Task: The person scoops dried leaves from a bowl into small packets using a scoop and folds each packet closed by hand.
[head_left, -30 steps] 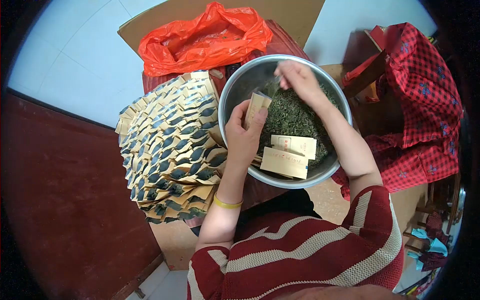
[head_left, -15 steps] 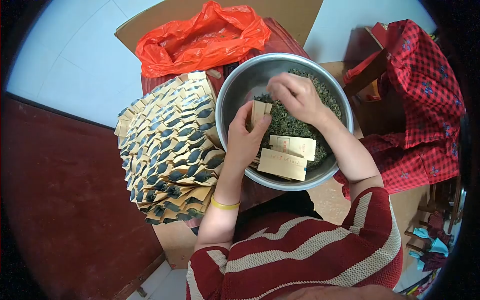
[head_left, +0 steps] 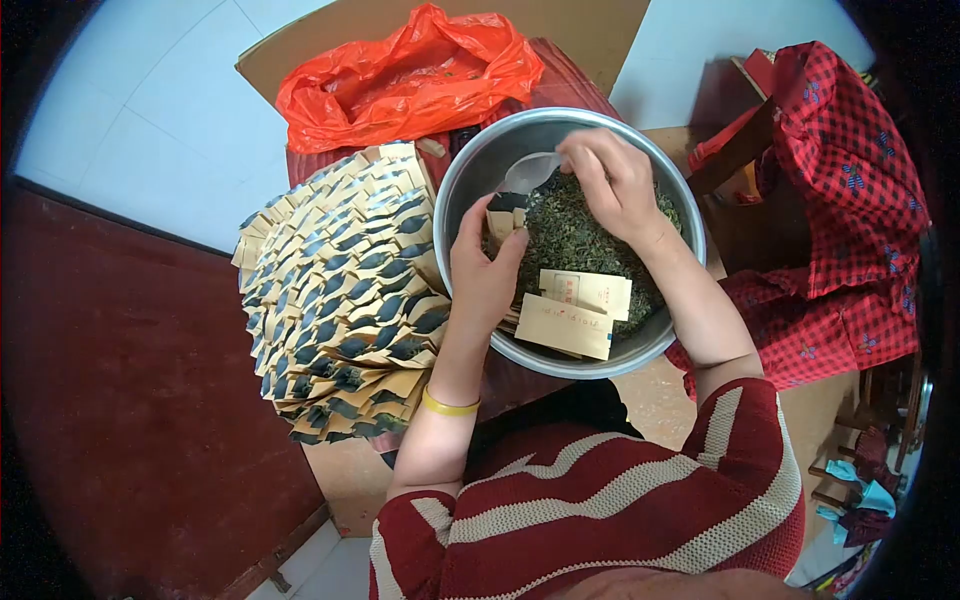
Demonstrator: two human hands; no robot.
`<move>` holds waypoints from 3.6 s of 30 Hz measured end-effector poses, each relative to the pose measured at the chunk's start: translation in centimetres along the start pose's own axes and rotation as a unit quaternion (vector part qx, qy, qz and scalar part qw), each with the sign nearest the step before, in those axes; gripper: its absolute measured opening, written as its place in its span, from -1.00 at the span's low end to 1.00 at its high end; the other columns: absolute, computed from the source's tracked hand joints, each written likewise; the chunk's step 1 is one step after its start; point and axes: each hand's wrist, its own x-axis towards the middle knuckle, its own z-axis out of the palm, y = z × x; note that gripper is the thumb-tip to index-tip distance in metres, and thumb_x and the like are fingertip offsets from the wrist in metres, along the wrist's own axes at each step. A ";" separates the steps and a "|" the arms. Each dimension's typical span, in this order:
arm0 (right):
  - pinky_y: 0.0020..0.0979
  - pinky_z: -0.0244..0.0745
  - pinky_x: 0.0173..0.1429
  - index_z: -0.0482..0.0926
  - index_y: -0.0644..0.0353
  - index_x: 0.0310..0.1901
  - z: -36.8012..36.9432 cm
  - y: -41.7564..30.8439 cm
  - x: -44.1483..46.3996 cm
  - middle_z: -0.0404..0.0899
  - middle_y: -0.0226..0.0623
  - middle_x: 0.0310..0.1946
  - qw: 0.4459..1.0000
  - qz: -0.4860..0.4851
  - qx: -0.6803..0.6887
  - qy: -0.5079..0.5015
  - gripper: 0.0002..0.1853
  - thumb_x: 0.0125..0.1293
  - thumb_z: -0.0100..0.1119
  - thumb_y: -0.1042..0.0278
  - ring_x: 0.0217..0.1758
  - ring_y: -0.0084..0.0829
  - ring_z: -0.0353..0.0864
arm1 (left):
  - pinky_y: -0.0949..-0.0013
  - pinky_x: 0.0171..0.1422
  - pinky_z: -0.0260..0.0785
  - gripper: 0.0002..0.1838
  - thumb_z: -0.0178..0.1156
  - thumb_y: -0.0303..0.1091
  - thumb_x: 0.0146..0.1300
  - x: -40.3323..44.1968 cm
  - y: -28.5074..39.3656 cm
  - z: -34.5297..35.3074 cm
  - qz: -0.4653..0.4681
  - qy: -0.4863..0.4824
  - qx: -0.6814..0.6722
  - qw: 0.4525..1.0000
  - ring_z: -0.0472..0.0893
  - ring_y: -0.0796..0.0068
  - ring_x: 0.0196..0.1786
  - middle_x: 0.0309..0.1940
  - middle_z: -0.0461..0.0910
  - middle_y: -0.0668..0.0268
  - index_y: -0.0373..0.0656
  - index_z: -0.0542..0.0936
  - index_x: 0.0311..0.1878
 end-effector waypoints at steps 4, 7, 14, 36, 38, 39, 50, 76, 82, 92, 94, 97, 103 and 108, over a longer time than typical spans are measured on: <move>-0.18 0.55 -0.12 0.59 0.21 -0.11 0.9 2.6 -0.9 0.66 -0.11 -0.32 0.965 0.150 -0.089 -0.197 -0.78 0.45 0.02 0.27 -0.22 -0.10 0.69 | 0.43 0.15 0.42 -0.46 0.24 -0.56 0.24 -0.1 0.0 0.1 0.002 0.051 -0.073 0.996 0.56 0.50 0.03 0.03 0.56 0.22 -0.33 0.38 0.29; -0.08 0.54 -0.05 0.59 0.17 -0.05 2.0 3.1 -1.8 0.68 -0.08 -0.25 0.941 0.156 -0.133 -0.271 -0.72 0.46 -0.01 0.17 -0.12 -0.04 0.67 | 0.43 0.13 0.43 -0.45 0.24 -0.56 0.24 0.0 -0.3 -0.1 0.023 0.070 -0.080 0.994 0.55 0.51 0.04 0.05 0.55 0.22 -0.34 0.36 0.31; -0.08 0.56 -0.02 0.61 0.13 -0.02 4.6 1.4 -3.0 0.69 -0.08 -0.24 0.849 0.199 0.013 -0.489 -0.67 0.48 -0.08 0.12 -0.12 -0.06 0.69 | 0.42 0.18 0.41 -0.44 0.24 -0.54 0.26 0.0 -0.3 -0.2 0.026 0.073 -0.085 0.993 0.53 0.50 0.08 0.10 0.52 0.21 -0.32 0.35 0.32; -0.44 0.50 -0.23 0.56 0.34 -0.16 0.2 0.0 -0.4 0.60 -0.29 -0.43 0.993 0.067 0.080 -0.047 -0.74 0.54 -0.05 0.32 -0.36 -0.50 0.58 | 0.41 0.25 0.37 -0.41 0.24 -0.58 0.21 -0.4 0.5 0.3 0.001 0.032 -0.011 0.999 0.52 0.44 0.14 0.12 0.51 0.17 -0.33 0.34 0.33; -0.42 0.50 -0.24 0.57 0.33 -0.17 0.3 -0.1 -0.1 0.60 -0.27 -0.44 0.998 -0.003 0.040 -0.049 -0.77 0.51 -0.01 0.34 -0.38 -0.45 0.59 | 0.40 0.26 0.37 -0.41 0.23 -0.59 0.22 -0.3 0.6 0.1 0.011 0.021 0.018 1.000 0.53 0.43 0.15 0.13 0.51 0.15 -0.33 0.34 0.33; -0.39 0.50 -0.26 0.57 0.31 -0.18 0.3 -0.1 0.0 0.60 -0.25 -0.45 0.996 -0.074 0.000 -0.052 -0.81 0.48 0.03 0.37 -0.40 -0.39 0.60 | 0.40 0.26 0.37 -0.41 0.23 -0.59 0.22 -0.3 0.6 0.2 0.010 0.020 0.018 1.000 0.53 0.43 0.15 0.13 0.51 0.15 -0.33 0.34 0.33; -0.32 0.51 -0.21 0.59 0.25 -0.20 0.2 0.5 -0.1 0.63 -0.29 -0.41 0.995 -0.068 -0.064 -0.041 -0.91 0.35 0.08 0.52 -0.34 -0.25 0.62 | 0.41 0.22 0.40 -0.43 0.23 -0.59 0.22 -0.4 0.7 0.3 0.019 0.028 0.011 0.999 0.54 0.46 0.12 0.09 0.54 0.18 -0.30 0.36 0.32; -0.14 0.28 0.38 0.64 0.25 -0.18 -1.1 -0.6 0.2 0.42 -0.12 0.30 0.943 0.044 0.093 -0.316 -0.78 0.19 0.38 0.35 0.37 -0.12 0.37 | 0.37 -0.09 0.45 -0.68 0.21 -0.39 0.31 -0.9 1.1 0.3 -0.072 -0.131 0.025 0.988 0.56 0.50 -0.25 -0.30 0.59 0.29 -0.27 0.51 0.10; -0.18 0.27 0.42 0.69 0.22 -0.16 -0.8 -0.9 -0.1 0.42 -0.12 0.31 0.891 0.076 0.164 -0.416 -0.78 0.20 0.39 0.32 0.39 -0.13 0.37 | 0.32 -0.06 0.46 -0.63 0.26 -0.31 0.31 -1.2 1.2 0.6 -0.009 -0.113 0.111 0.987 0.63 0.41 -0.20 -0.24 0.65 0.12 -0.28 0.50 0.09; -0.16 0.32 0.34 0.68 0.24 -0.16 -1.4 -0.5 0.3 0.48 -0.09 0.25 0.923 0.058 0.136 -0.354 -0.82 0.21 0.31 0.42 0.30 -0.11 0.46 | 0.29 -0.08 0.46 -0.60 0.33 -0.17 0.28 -0.8 1.4 0.9 -0.030 -0.087 0.076 0.993 0.64 0.33 -0.21 -0.26 0.66 0.11 -0.26 0.54 0.02; -0.16 0.33 0.34 0.69 0.25 -0.13 -1.2 -0.7 0.3 0.48 -0.08 0.25 0.898 0.060 0.161 -0.405 -0.81 0.24 0.28 0.43 0.29 -0.13 0.47 | 0.40 -0.17 0.43 -0.65 0.35 -0.27 0.26 -1.0 1.7 1.0 0.013 -0.085 0.127 0.988 0.56 0.54 -0.28 -0.29 0.63 0.28 -0.27 0.58 0.02; -0.16 0.33 0.35 0.70 0.24 -0.11 -1.4 -1.3 0.6 0.48 -0.09 0.25 0.883 0.105 0.181 -0.420 -0.80 0.24 0.26 0.45 0.30 -0.16 0.47 | 0.38 -0.14 0.44 -0.61 0.36 -0.25 0.25 -1.1 2.3 1.0 -0.021 -0.085 0.110 0.990 0.56 0.54 -0.26 -0.28 0.64 0.24 -0.30 0.57 0.03; -0.43 0.42 0.06 0.62 0.29 -0.15 -2.9 -0.9 1.2 0.59 -0.31 -0.15 0.924 0.159 0.121 -0.325 -0.86 0.31 0.24 0.43 -0.05 -0.45 0.55 | 0.25 -0.01 0.48 -0.49 0.35 -0.19 0.23 -0.1 1.4 0.7 -0.008 -0.067 0.038 0.997 0.68 0.23 -0.13 -0.18 0.67 0.07 -0.32 0.49 0.13; -0.54 0.39 -0.09 0.63 0.29 -0.15 -2.8 -2.5 2.2 0.59 -0.49 -0.25 0.973 0.183 0.088 -0.113 -0.86 0.37 0.24 0.40 -0.19 -0.64 0.48 | 0.29 -0.04 0.50 -0.39 0.34 -0.21 0.23 -0.2 -0.1 0.8 -0.017 -0.102 0.145 0.984 0.69 0.29 -0.12 -0.12 0.68 0.06 -0.37 0.41 0.24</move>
